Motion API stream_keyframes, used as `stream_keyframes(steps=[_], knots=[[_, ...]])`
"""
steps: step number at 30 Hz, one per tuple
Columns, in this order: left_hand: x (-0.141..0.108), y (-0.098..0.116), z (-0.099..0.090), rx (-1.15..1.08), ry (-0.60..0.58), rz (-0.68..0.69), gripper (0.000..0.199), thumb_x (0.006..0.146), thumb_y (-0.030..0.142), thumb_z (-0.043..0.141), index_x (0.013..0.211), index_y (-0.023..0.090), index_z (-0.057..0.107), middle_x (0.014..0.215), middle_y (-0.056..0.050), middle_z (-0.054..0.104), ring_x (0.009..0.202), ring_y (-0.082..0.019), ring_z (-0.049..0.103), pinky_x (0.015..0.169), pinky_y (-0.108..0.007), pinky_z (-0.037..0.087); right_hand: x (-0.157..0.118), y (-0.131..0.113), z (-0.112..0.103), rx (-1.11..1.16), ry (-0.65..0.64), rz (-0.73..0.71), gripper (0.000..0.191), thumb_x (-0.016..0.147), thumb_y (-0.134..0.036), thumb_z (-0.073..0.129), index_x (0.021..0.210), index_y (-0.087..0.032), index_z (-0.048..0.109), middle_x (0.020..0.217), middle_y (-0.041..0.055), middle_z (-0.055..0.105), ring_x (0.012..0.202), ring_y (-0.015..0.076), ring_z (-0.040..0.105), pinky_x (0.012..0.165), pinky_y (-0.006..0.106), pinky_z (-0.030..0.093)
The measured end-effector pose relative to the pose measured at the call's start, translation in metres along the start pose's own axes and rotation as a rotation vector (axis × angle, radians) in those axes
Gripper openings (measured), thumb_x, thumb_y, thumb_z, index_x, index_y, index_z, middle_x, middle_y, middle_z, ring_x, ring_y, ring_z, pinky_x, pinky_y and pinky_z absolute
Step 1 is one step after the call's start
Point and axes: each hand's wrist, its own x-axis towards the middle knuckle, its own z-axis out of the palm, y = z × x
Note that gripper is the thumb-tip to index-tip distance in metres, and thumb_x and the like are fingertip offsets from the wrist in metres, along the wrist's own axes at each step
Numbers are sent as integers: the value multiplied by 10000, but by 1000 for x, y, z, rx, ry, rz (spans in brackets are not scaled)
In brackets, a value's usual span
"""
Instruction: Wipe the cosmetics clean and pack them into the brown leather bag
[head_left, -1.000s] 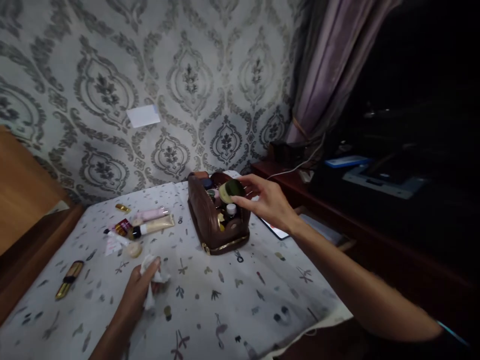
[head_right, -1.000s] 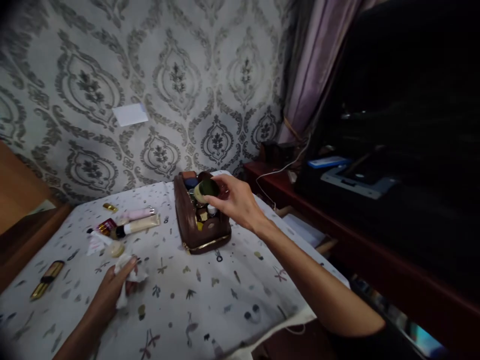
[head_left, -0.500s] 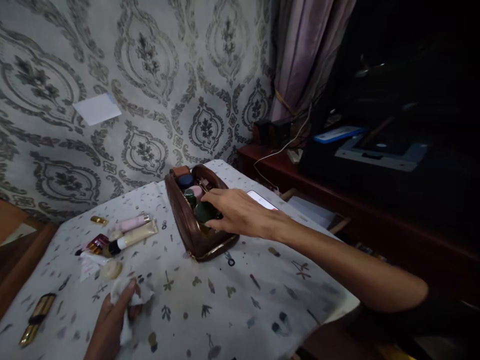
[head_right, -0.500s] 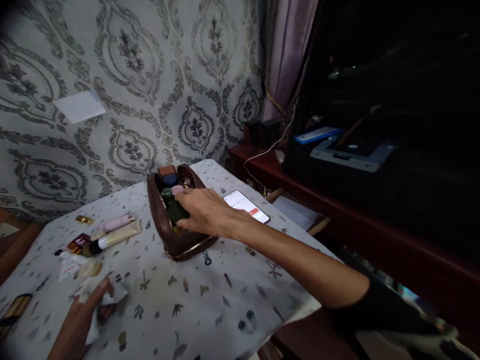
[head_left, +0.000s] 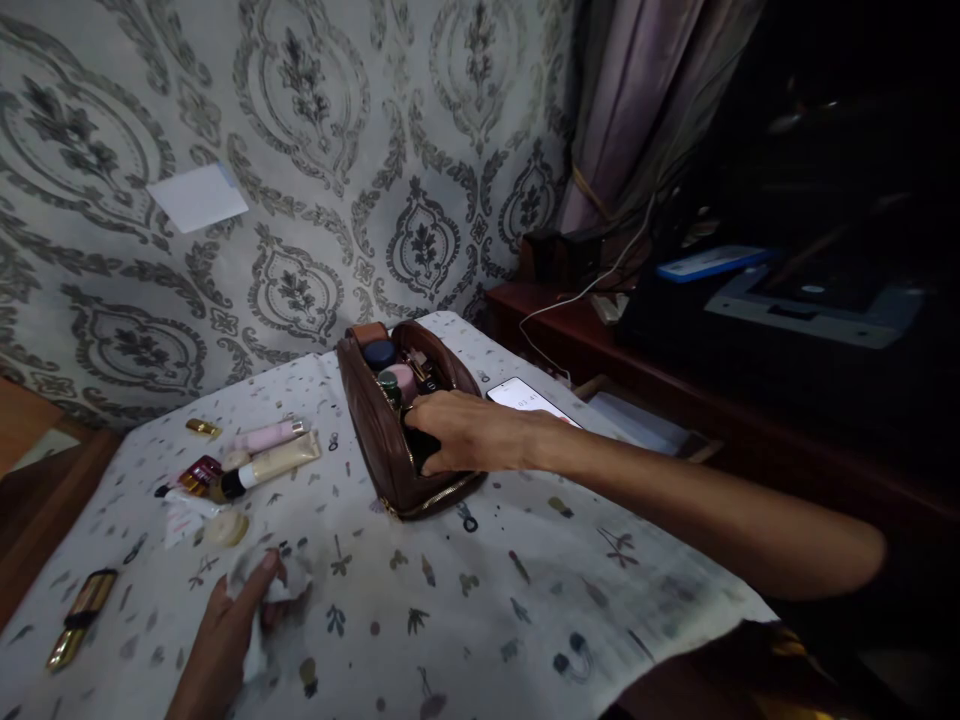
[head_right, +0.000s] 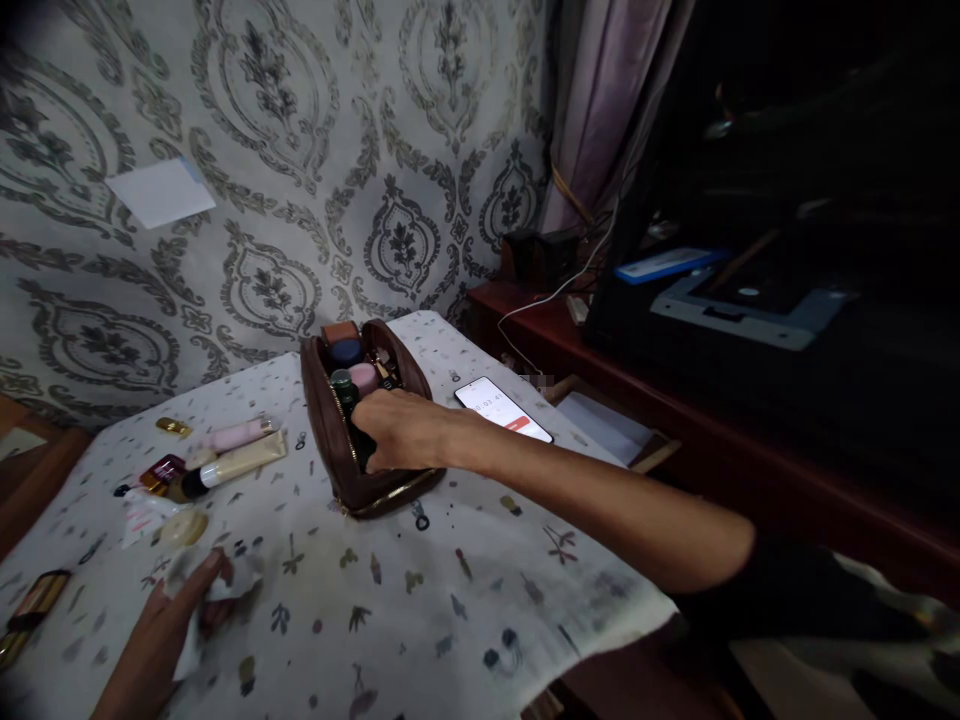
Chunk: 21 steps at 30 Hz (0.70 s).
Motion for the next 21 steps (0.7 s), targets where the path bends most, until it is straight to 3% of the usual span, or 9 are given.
stream_keyframes(steps=[6,11,15,21], knots=[[6,-4,-3,31,-25,5,588,603,772,667,538,197,564,422,28,454,448,-148,439,471,-251,372,-2,-1,-2,14,-27,0,203,751,-261,754,915,-151,704,931,93,688,929,266,653,690,300,478],[-1,1,0,14,-12,8,537,635,722,675,562,201,568,416,35,444,450,-148,431,464,-245,350,-6,-1,-8,67,15,-53,80,824,-189,662,883,-184,717,801,44,673,834,223,644,696,294,467],[-2,3,-1,-15,-53,-37,545,653,728,658,580,198,562,428,39,445,422,-135,412,431,-234,326,-7,-2,-10,52,-16,-60,155,887,-144,567,833,-178,709,768,46,666,778,204,638,664,281,438],[4,-6,-5,-44,-119,-104,552,636,741,663,626,200,554,414,53,445,375,-115,397,394,-222,309,-12,-6,-17,10,43,-57,246,922,-127,496,765,-177,679,699,35,643,638,156,587,603,262,368]])
